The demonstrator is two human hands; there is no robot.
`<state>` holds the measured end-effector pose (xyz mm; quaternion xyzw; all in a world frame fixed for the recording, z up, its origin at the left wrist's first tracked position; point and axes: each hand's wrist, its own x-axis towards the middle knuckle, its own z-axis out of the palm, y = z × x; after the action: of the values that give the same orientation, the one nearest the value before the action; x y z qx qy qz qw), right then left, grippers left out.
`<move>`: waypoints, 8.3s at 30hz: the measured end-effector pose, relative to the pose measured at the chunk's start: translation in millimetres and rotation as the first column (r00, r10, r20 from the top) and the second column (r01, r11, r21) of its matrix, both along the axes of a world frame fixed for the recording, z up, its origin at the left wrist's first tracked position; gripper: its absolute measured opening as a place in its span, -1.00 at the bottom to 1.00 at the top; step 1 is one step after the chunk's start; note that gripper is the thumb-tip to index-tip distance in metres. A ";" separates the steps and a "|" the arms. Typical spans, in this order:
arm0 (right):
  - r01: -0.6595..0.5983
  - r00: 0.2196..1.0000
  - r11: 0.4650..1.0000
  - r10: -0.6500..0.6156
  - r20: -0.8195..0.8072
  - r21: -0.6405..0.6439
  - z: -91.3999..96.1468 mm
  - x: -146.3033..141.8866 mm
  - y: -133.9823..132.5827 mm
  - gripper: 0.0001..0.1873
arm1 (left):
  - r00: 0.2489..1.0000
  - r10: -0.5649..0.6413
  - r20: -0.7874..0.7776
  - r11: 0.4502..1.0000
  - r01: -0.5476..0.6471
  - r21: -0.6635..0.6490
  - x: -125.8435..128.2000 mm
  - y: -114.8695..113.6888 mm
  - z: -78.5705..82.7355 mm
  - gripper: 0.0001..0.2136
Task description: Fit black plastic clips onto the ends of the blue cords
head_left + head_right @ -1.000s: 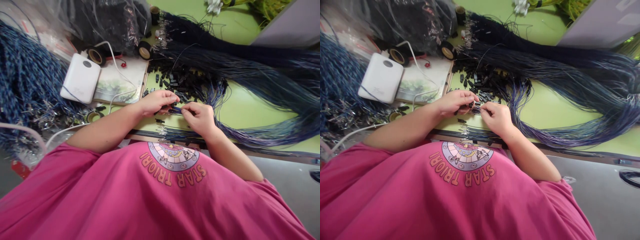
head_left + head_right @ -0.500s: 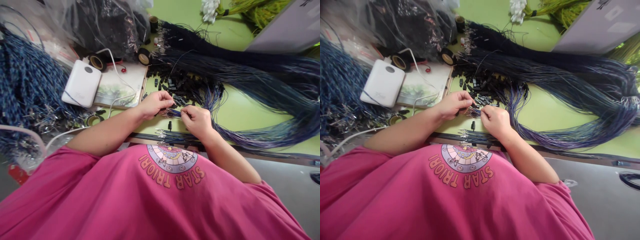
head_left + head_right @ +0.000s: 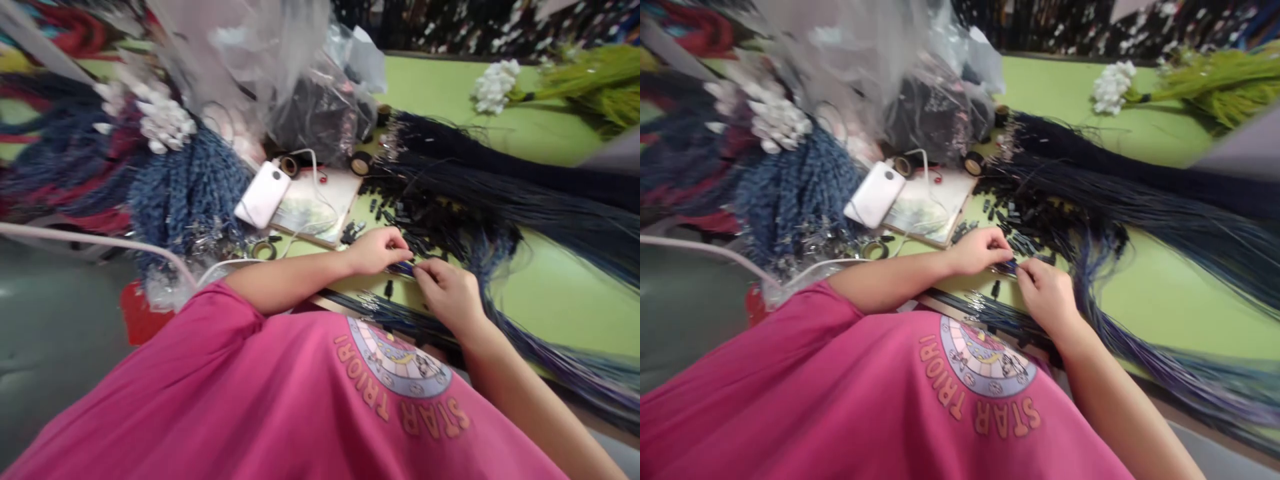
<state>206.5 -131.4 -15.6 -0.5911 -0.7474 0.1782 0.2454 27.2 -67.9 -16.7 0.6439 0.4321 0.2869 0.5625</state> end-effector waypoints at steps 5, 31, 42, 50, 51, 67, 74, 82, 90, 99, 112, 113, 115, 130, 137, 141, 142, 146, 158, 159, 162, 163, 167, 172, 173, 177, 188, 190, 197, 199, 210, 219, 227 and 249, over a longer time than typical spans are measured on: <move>-0.089 0.996 0.986 0.091 0.005 -0.140 -0.3 19.7 8.6 -0.74 | 0.982 -0.110 0.155 0.979 0.134 -0.152 -3.6 10.0 -6.2 -0.78; -0.069 0.979 0.997 0.075 -0.191 0.036 10.9 20.3 2.1 -0.77 | 0.978 -0.209 0.003 0.939 0.202 -0.280 -10.2 5.5 17.2 -0.91; 0.049 0.971 0.999 -0.045 -0.235 0.014 4.1 20.1 -5.3 -0.79 | 0.990 -0.138 0.039 0.946 0.143 -0.291 -7.6 1.9 10.6 -0.87; 0.051 0.970 0.998 -0.058 -0.237 -0.034 4.6 21.9 -4.8 -0.80 | 0.992 -0.129 -0.003 0.953 0.123 -0.275 -7.7 1.2 16.2 -0.88; 0.049 0.970 0.998 -0.056 -0.235 -0.035 4.0 22.0 -4.6 -0.80 | 0.992 -0.130 -0.009 0.956 0.122 -0.268 -7.9 1.1 15.6 -0.88; -0.037 0.978 0.986 0.002 -0.207 -0.162 2.3 11.3 -0.8 -0.79 | 0.985 -0.154 -0.072 0.980 0.143 -0.137 -3.0 -1.4 2.9 -0.85; -0.058 0.976 0.975 0.010 -0.218 -0.214 -0.6 8.9 0.5 -0.81 | 0.976 -0.181 -0.118 0.983 0.181 -0.018 -1.0 -2.3 1.8 -0.89; -0.099 0.984 0.993 0.088 0.157 0.062 14.8 44.8 1.2 -0.70 | 0.987 -0.100 -0.125 0.995 0.096 -0.040 -8.4 6.0 4.1 -0.76; 0.512 0.756 0.856 -0.489 0.434 0.072 5.7 137.7 26.7 -0.51 | 0.753 -0.397 -0.525 0.866 0.497 0.058 -12.1 -6.7 3.4 -0.76; 0.084 0.955 0.994 -0.100 0.279 0.068 21.8 74.6 -4.3 -0.74 | 0.764 -0.397 -0.509 0.870 0.490 0.056 -9.3 -8.2 5.8 -0.83; -0.287 0.946 0.933 0.240 -0.220 -0.218 2.7 21.5 -22.4 -0.90 | 0.950 -0.242 -0.199 0.970 0.243 -0.019 -21.4 9.9 12.5 -0.68; -0.255 0.949 0.934 0.192 -0.250 -0.249 5.8 21.4 -21.3 -0.92 | 0.951 -0.242 -0.191 0.970 0.241 -0.031 -21.2 10.4 11.3 -0.65; -0.238 0.945 0.918 0.143 -0.296 -0.318 12.4 17.5 -19.9 -0.94 | 0.950 -0.240 -0.198 0.971 0.236 -0.049 -20.7 11.0 10.5 -0.66; 0.064 0.967 0.997 -0.075 -0.244 -0.051 13.1 13.7 -16.4 -0.80 | 0.964 -0.251 -0.094 0.957 0.232 -0.172 -18.5 4.3 31.3 -0.84; 0.060 0.981 0.998 -0.057 -0.183 0.011 9.4 10.9 -19.7 -0.77 | 0.966 -0.234 -0.112 0.965 0.216 -0.152 -19.1 5.0 27.4 -0.83; 0.066 0.983 0.997 -0.058 -0.173 0.043 8.3 10.7 -19.7 -0.76 | 0.963 -0.237 -0.130 0.966 0.220 -0.135 -20.6 6.7 25.0 -0.81; 0.061 0.985 0.997 -0.053 -0.162 0.046 7.8 10.3 -19.6 -0.76 | 0.961 -0.240 -0.135 0.966 0.222 -0.133 -20.2 6.5 25.1 -0.82; 0.021 0.989 0.998 -0.012 -0.147 0.060 6.6 8.3 -19.6 -0.75 | 0.956 -0.252 -0.148 0.966 0.238 -0.105 -17.5 4.3 26.4 -0.84; -0.016 0.999 0.996 0.019 -0.029 0.085 0.8 1.8 -20.2 -0.73 | 0.955 -0.268 -0.126 0.963 0.262 -0.058 -13.6 2.9 16.4 -0.80; -0.029 0.999 0.997 0.030 -0.014 0.072 0.3 0.3 -19.5 -0.73 | 0.956 -0.261 -0.132 0.965 0.257 -0.050 -12.3 2.5 14.6 -0.79; -0.083 0.996 0.996 0.081 -0.042 -0.027 1.8 4.3 -12.5 -0.74 | 0.957 -0.247 -0.151 0.969 0.243 -0.047 -11.1 3.4 12.8 -0.80; -0.100 0.993 0.993 0.096 -0.064 -0.067 2.7 8.5 -8.3 -0.75 | 0.954 -0.257 -0.157 0.966 0.252 -0.050 -12.0 4.6 13.6 -0.81; -0.110 0.991 0.991 0.115 0.064 -0.077 0.7 27.5 10.1 -0.76 | 0.925 -0.285 -0.251 0.958 0.280 -0.057 -19.8 10.2 19.9 -0.84; -0.139 0.947 0.985 0.163 0.276 -0.105 -10.9 29.3 14.5 -0.77 | 0.902 -0.283 -0.326 0.958 0.283 -0.049 -25.3 12.0 25.0 -0.82; -0.122 0.957 0.988 0.141 0.253 -0.090 -12.0 28.3 13.2 -0.76 | 0.901 -0.286 -0.327 0.956 0.289 -0.039 -25.4 11.9 25.4 -0.82; -0.024 0.993 1.000 0.022 0.120 0.018 -11.7 28.5 8.7 -0.81 | 0.895 -0.302 -0.328 0.951 0.309 -0.032 -25.5 12.7 25.9 -0.84; -0.140 0.973 0.977 0.166 -0.163 0.159 0.7 21.2 -1.9 -0.82 | 0.970 -0.233 -0.071 0.955 0.215 -0.205 -15.8 5.5 21.1 -0.85; -0.102 0.972 0.980 0.134 -0.190 0.173 0.2 20.0 -4.0 -0.81 | 0.974 -0.218 -0.053 0.950 0.200 -0.242 -14.5 4.1 22.5 -0.84; -0.069 0.995 0.961 0.084 -0.044 0.268 -10.2 18.5 -6.0 -0.77 | 0.977 -0.206 -0.063 0.940 0.179 -0.289 -12.3 2.6 26.3 -0.84; -0.087 0.995 0.948 0.095 -0.012 0.305 -11.6 18.3 -5.9 -0.76 | 0.977 -0.202 -0.068 0.942 0.175 -0.287 -12.5 2.9 25.1 -0.84; -0.115 0.986 0.975 0.089 0.144 0.188 -8.1 17.5 -6.9 -0.67 | 0.971 -0.208 -0.118 0.962 0.181 -0.205 -12.3 3.9 18.0 -0.84; -0.153 0.974 0.982 0.132 0.182 0.107 -16.8 8.9 -6.4 -0.65 | 0.959 -0.216 -0.184 0.976 0.205 -0.080 -5.6 2.0 3.7 -0.81; -0.135 0.956 0.977 0.084 0.283 0.166 -17.7 8.2 -8.2 -0.61 | 0.963 -0.214 -0.166 0.974 0.198 -0.112 -3.7 1.0 2.4 -0.82; -0.072 0.965 0.986 0.030 0.262 0.150 -3.3 20.3 -12.9 -0.63 | 0.963 -0.181 -0.200 0.981 0.163 -0.101 -9.3 3.0 14.8 -0.84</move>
<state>226.8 -144.3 -19.0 -0.5685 -0.7998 0.0459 0.1872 17.9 -64.9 -1.9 0.6813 0.4426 0.1495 0.5636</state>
